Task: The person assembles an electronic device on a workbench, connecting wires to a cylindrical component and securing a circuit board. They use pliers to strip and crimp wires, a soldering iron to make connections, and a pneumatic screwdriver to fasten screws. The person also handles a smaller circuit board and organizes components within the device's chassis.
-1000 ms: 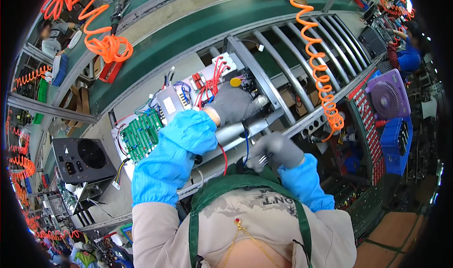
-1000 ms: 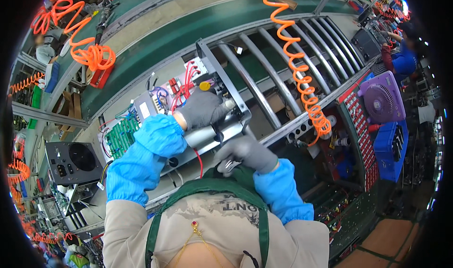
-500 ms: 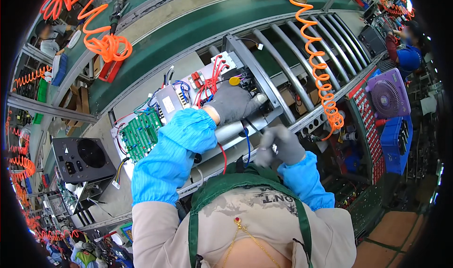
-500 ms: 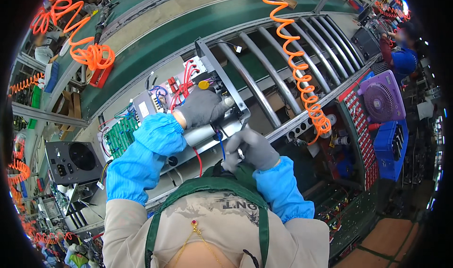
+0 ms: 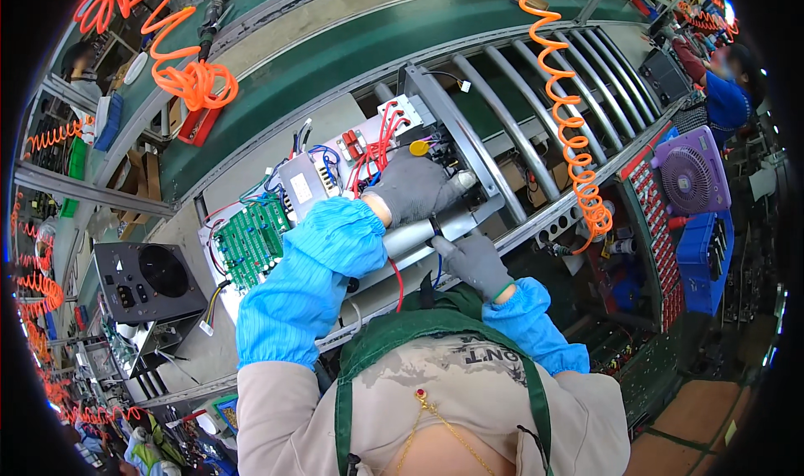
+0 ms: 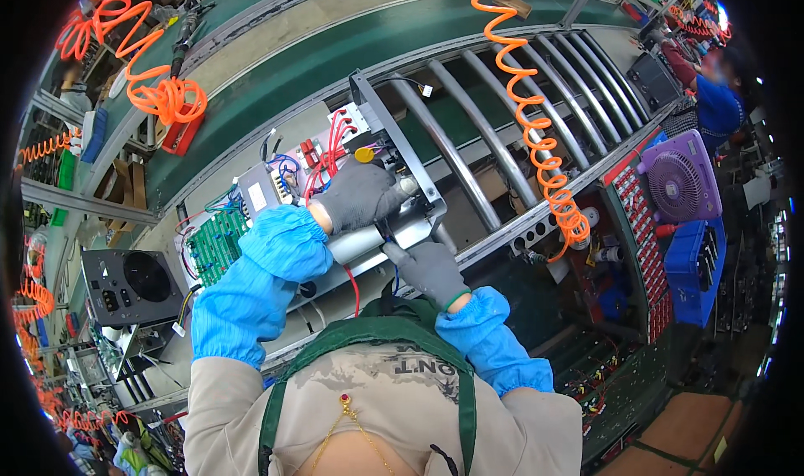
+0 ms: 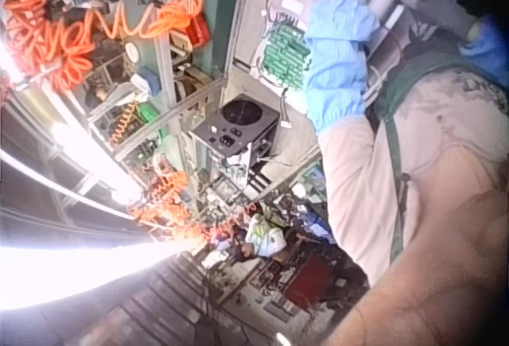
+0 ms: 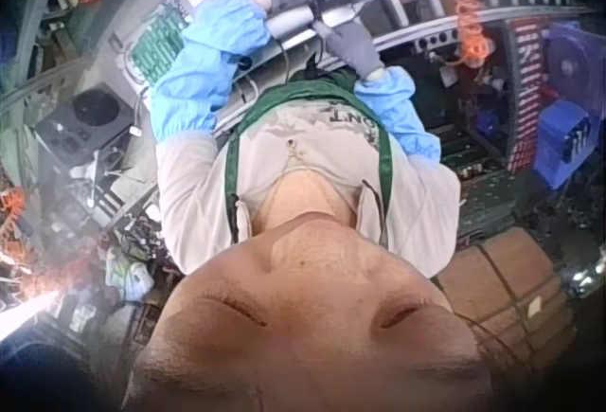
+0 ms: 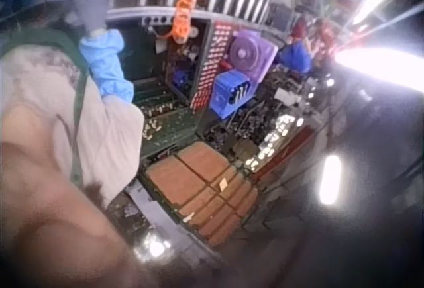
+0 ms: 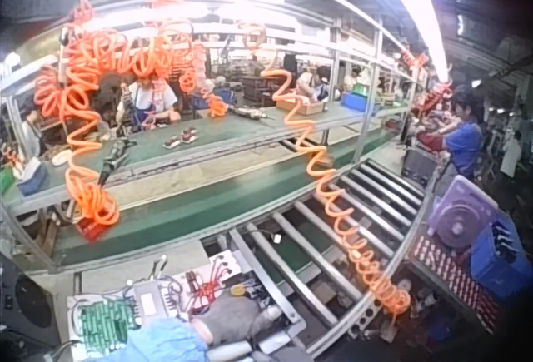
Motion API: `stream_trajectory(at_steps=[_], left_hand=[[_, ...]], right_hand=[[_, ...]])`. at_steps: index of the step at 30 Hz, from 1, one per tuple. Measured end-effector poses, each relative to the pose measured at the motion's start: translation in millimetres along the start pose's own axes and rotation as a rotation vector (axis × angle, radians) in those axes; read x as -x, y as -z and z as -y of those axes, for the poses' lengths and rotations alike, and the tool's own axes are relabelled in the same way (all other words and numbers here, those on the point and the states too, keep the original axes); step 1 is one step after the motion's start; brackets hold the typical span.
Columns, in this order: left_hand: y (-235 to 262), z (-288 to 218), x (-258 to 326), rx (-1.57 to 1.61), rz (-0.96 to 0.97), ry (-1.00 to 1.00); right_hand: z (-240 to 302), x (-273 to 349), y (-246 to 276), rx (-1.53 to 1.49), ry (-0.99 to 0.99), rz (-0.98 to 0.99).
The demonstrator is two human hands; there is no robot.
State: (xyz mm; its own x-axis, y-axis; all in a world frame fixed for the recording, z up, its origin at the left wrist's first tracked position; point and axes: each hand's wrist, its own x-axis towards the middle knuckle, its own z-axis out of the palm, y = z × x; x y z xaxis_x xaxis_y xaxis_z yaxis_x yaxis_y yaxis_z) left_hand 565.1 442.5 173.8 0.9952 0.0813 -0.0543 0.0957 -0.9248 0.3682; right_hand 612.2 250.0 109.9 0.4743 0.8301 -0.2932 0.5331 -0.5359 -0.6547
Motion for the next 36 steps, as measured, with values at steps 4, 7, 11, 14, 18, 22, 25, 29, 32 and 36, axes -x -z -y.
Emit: stream_trajectory(at_steps=[4,7,11,14,18,22,25,29,32,36], left_hand=[[1,-1,3,0.012,-0.048,-0.026],[-1,2,0,0.019,0.011,0.020],[4,-1,0,-0.009,0.048,0.040],[3,-1,-1,0.014,0.031,0.017],[4,0,0,0.015,0.023,0.029],[1,0,0,0.026,0.032,0.038],[2,0,0,0.001,0.044,0.060],[0,0,0,0.006,0.021,0.021],[0,0,-1,-0.001,0.043,0.048],[4,-1,2,0.011,-0.015,0.017]], right_hand=[[3,-2,-5,0.160,-0.010,-0.033],[9,5,-9,0.221,0.122,-0.100],[28,28,38,-0.189,0.250,0.115],[32,33,66,-0.830,0.002,0.405],[-5,19,17,0.269,0.380,-0.078],[34,27,50,-0.485,0.023,0.124],[13,9,15,0.076,0.208,-0.185],[13,-1,-1,0.353,0.104,-0.242],[16,1,-6,0.432,0.098,-0.277],[25,11,8,0.218,0.223,-0.220]])
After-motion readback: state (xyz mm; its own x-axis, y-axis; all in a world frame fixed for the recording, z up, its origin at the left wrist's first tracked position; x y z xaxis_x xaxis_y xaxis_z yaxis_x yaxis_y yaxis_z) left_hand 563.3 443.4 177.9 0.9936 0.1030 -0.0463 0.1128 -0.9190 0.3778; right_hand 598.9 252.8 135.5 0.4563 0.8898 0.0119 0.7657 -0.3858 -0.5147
